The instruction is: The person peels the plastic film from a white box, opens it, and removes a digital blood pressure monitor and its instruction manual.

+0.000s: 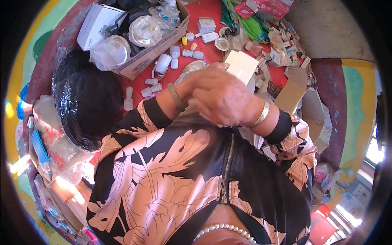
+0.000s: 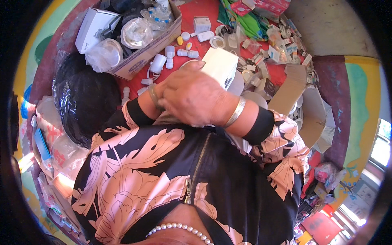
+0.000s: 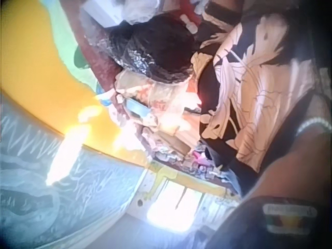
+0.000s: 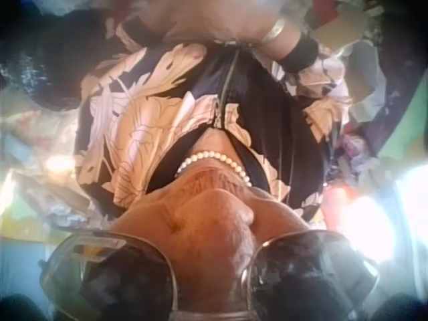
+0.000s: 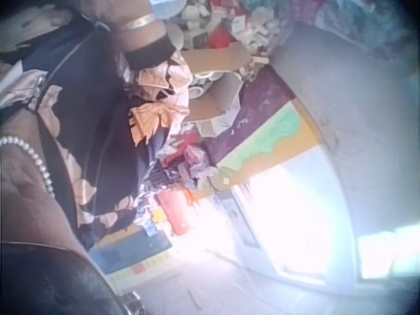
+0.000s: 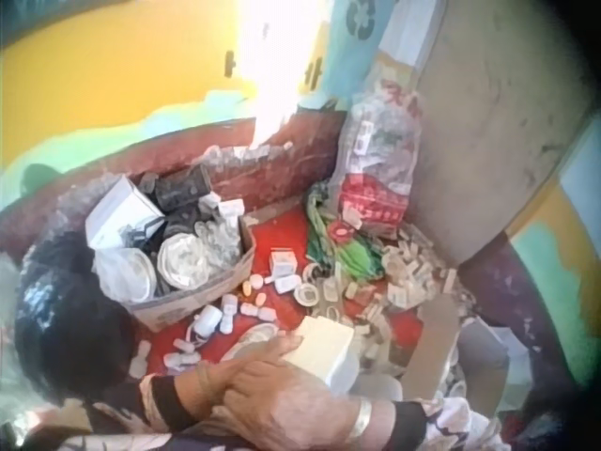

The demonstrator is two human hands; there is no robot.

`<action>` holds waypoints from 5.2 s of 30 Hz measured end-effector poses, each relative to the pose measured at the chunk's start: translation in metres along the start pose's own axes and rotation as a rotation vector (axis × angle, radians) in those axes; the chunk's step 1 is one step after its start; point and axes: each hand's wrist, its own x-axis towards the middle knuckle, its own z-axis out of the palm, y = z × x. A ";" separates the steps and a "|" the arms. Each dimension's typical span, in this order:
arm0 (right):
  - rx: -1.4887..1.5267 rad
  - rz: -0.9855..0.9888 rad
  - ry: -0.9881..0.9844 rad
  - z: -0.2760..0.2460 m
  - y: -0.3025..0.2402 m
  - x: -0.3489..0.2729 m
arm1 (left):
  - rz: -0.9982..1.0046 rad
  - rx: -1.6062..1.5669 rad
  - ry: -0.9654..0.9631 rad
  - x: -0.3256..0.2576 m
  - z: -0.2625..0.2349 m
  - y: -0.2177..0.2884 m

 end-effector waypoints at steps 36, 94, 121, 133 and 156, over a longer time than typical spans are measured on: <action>-0.281 0.595 0.160 -0.013 -0.033 -0.034 | -0.656 -0.266 -0.042 -0.060 0.028 -0.018; 0.066 1.090 0.406 -0.060 -0.039 -0.125 | -0.880 -0.539 -0.170 0.050 0.071 -0.018; 0.121 0.672 0.336 -0.056 0.008 -0.112 | -0.673 -0.516 -0.266 0.053 0.050 -0.018; 0.117 0.621 0.286 -0.058 0.002 -0.106 | -0.401 -0.002 -0.262 0.048 0.044 -0.017; 0.348 0.718 0.356 -0.064 0.020 -0.121 | -0.357 0.202 -0.045 0.036 0.017 0.004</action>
